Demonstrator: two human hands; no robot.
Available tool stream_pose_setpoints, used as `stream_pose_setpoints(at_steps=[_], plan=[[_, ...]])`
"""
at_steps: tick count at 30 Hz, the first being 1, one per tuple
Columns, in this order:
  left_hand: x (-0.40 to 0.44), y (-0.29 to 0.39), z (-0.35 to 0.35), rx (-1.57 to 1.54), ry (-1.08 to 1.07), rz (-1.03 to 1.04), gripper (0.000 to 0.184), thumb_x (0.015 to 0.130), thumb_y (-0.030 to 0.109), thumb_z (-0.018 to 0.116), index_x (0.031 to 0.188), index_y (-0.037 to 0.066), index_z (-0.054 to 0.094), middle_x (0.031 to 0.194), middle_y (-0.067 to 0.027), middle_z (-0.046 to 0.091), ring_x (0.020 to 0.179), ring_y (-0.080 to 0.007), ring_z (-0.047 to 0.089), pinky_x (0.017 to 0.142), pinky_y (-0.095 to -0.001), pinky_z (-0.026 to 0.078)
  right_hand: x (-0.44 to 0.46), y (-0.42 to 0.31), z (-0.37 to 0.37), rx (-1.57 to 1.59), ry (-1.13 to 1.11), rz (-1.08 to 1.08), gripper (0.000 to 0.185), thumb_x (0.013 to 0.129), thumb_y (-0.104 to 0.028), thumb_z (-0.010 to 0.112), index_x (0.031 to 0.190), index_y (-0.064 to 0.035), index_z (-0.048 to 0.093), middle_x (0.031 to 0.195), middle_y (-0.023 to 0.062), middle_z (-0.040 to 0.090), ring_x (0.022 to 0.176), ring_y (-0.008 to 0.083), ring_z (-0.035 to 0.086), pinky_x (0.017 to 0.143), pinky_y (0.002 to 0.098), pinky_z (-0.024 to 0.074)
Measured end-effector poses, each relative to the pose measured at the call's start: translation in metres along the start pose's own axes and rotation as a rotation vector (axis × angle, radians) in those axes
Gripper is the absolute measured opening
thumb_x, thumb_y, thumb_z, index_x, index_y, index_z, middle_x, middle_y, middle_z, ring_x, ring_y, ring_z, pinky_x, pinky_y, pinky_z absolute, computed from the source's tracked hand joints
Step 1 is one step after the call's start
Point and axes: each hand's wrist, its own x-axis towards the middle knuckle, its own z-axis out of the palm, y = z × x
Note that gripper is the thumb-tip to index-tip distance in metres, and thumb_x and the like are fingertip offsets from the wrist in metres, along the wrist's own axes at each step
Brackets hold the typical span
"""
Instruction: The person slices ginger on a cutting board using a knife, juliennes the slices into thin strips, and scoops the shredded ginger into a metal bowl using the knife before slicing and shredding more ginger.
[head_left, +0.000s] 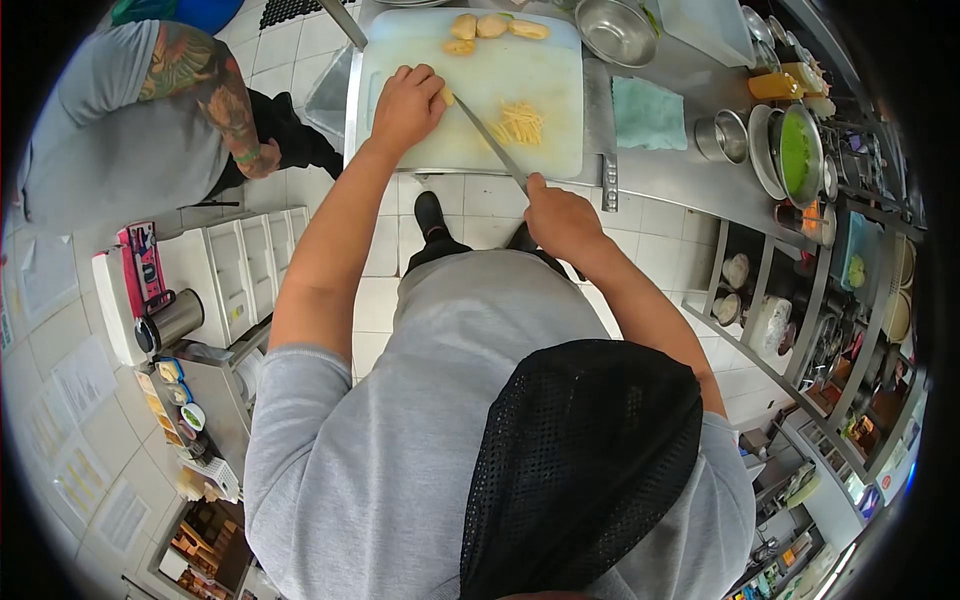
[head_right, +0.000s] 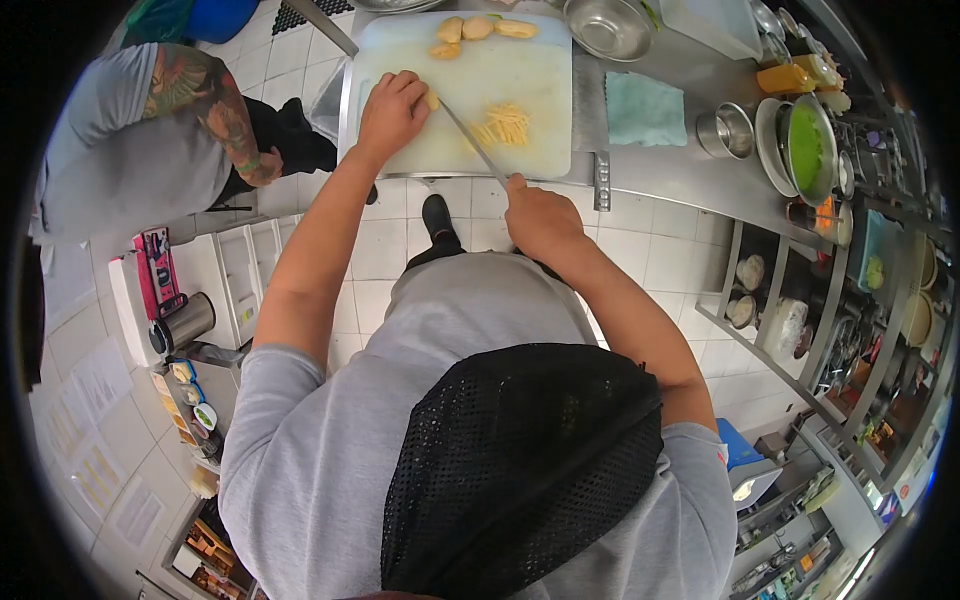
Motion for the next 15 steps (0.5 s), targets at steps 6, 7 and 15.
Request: stream_pose_setpoints(at_steps=[6,7,15], plan=[[-0.006,0.004,-0.001,-0.007,0.002,-0.04,0.029,0.081,0.019,0.08,0.107,0.006,0.077,0.114,-0.0095,0.071,0.107,-0.0351,0.065,0.095,-0.0497,0.055,-0.008,0.005,-0.005,0.028,0.025,-0.014,0.029,0.102,-0.011,0.053,0.125,0.006,0.057,0.096,0.0245,0.078,0.09,0.0434,0.076,0.084,0.0574,0.0582],[-0.006,-0.001,-0.001,-0.011,0.0,-0.039,0.029,0.081,0.019,0.08,0.107,0.006,0.077,0.114,-0.0095,0.071,0.107,-0.0351,0.065,0.095,-0.0497,0.055,-0.009,0.005,-0.005,0.025,0.033,-0.017,0.028,0.102,-0.011,0.053,0.124,0.0058,0.057,0.096,0.0247,0.078,0.09,0.0436,0.076,0.083,0.0576,0.0581],[-0.033,0.04,-0.001,-0.128,-0.015,-0.024,0.023,0.081,0.009,0.078,0.104,0.006,0.075,0.104,-0.0115,0.07,0.102,-0.0378,0.065,0.091,-0.0505,0.055,0.004,0.003,-0.004,0.026,0.019,-0.011,0.027,0.103,-0.011,0.055,0.123,0.0062,0.058,0.097,0.0245,0.078,0.092,0.0429,0.077,0.085,0.0571,0.0587]])
